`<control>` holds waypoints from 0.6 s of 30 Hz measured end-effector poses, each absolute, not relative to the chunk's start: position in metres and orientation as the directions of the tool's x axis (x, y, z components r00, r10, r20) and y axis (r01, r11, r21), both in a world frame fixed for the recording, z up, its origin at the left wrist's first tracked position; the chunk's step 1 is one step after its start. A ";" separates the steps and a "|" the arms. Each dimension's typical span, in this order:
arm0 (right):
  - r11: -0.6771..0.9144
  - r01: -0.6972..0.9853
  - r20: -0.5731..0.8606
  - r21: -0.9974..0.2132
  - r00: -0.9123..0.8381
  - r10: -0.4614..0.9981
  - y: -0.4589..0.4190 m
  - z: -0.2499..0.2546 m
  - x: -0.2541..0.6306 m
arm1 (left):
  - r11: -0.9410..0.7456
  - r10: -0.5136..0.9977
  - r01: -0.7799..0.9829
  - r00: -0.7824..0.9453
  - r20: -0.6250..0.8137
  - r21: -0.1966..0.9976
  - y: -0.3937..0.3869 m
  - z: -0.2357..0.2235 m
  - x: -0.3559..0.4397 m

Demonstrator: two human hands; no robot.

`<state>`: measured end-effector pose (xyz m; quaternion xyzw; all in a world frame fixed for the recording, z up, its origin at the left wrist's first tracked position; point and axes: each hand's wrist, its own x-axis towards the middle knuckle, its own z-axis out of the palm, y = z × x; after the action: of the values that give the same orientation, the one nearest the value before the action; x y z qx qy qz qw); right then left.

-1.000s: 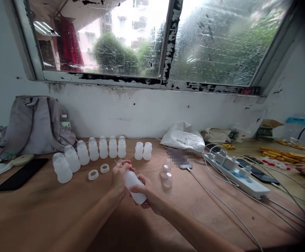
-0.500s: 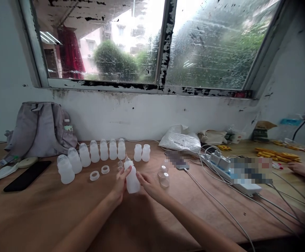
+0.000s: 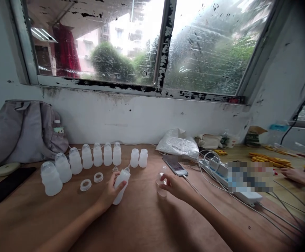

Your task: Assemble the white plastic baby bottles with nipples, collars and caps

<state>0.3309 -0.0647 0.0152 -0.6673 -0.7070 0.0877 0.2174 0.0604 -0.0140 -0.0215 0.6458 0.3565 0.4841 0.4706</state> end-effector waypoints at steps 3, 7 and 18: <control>0.177 0.756 0.239 -0.630 -0.028 0.971 -0.055 0.021 0.325 | -0.336 0.876 0.083 0.393 0.279 0.938 -0.010 -0.024 0.056; 0.237 0.395 0.248 -0.888 -0.024 0.968 -0.041 0.026 0.313 | -0.370 0.806 0.144 0.541 0.241 0.918 -0.005 -0.021 0.054; 0.248 0.095 0.253 -0.964 0.040 0.967 -0.038 -0.022 0.285 | -0.141 0.860 0.092 0.504 0.076 0.986 0.004 -0.034 0.055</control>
<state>0.2855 -0.0378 -0.0216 -0.4674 -0.5678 0.3968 0.5493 0.0548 0.0038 -0.0338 0.6700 0.3552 0.3488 0.5507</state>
